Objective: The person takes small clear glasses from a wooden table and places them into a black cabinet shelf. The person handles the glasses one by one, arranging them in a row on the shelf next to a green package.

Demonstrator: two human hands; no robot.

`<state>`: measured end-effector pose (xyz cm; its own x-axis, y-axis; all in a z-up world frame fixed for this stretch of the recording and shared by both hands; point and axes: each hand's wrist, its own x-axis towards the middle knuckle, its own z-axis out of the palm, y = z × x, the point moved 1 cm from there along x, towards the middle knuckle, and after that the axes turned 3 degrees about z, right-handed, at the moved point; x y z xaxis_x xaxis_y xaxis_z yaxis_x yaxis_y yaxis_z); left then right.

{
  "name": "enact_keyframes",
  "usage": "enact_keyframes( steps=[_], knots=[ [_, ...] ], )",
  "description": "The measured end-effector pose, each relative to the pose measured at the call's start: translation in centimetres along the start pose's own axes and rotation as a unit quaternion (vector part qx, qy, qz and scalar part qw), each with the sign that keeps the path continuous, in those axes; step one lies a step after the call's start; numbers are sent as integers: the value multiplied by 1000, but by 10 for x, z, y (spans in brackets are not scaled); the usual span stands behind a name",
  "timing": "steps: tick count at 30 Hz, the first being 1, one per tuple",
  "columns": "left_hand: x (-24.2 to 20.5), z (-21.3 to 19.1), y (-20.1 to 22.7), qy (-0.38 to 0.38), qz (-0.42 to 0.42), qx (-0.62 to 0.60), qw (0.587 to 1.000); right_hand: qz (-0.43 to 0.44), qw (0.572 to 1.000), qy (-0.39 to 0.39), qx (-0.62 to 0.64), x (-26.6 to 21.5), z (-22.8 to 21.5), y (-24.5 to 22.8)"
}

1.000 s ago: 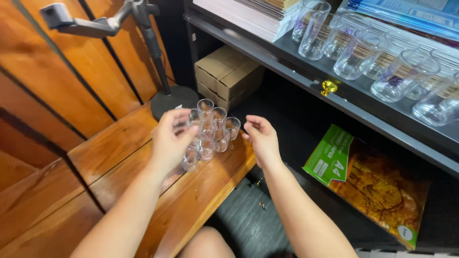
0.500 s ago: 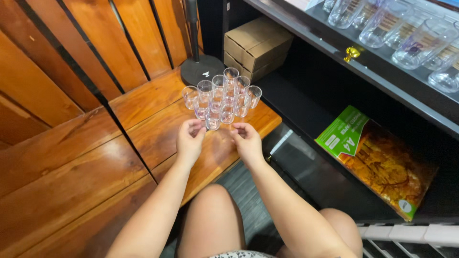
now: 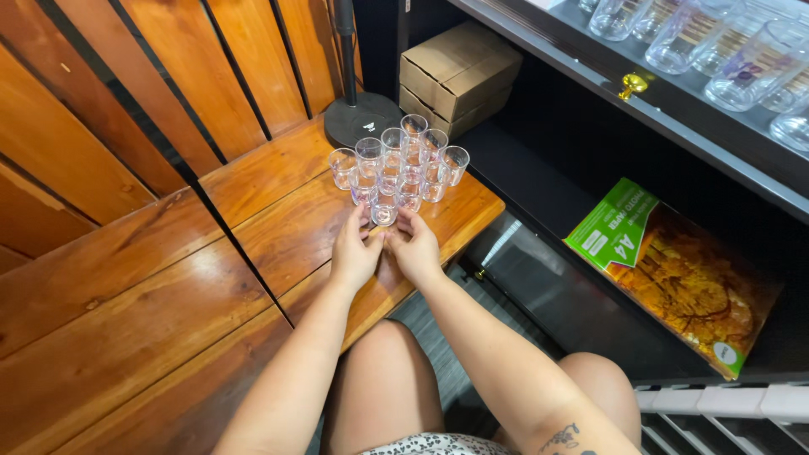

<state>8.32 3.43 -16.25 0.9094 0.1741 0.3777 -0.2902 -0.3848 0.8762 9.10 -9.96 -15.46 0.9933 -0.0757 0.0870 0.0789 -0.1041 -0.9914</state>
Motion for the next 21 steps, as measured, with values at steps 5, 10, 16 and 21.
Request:
enact_keyframes(
  steps=[5,10,16,21],
  knots=[
    [0,-1,-2,3,11,-6,1000,10,1000,23,-13,3,0,3],
    [0,-2,-13,16,-7,-15,1000,-9,999,44,-11,-2,3,4],
    [-11,5,-4,9,-33,-68,997,-40,994,86,-60,-13,2,-1],
    [-28,22,35,86,-62,-61,993,-10,998,58,10,-33,-42,-42]
  ],
)
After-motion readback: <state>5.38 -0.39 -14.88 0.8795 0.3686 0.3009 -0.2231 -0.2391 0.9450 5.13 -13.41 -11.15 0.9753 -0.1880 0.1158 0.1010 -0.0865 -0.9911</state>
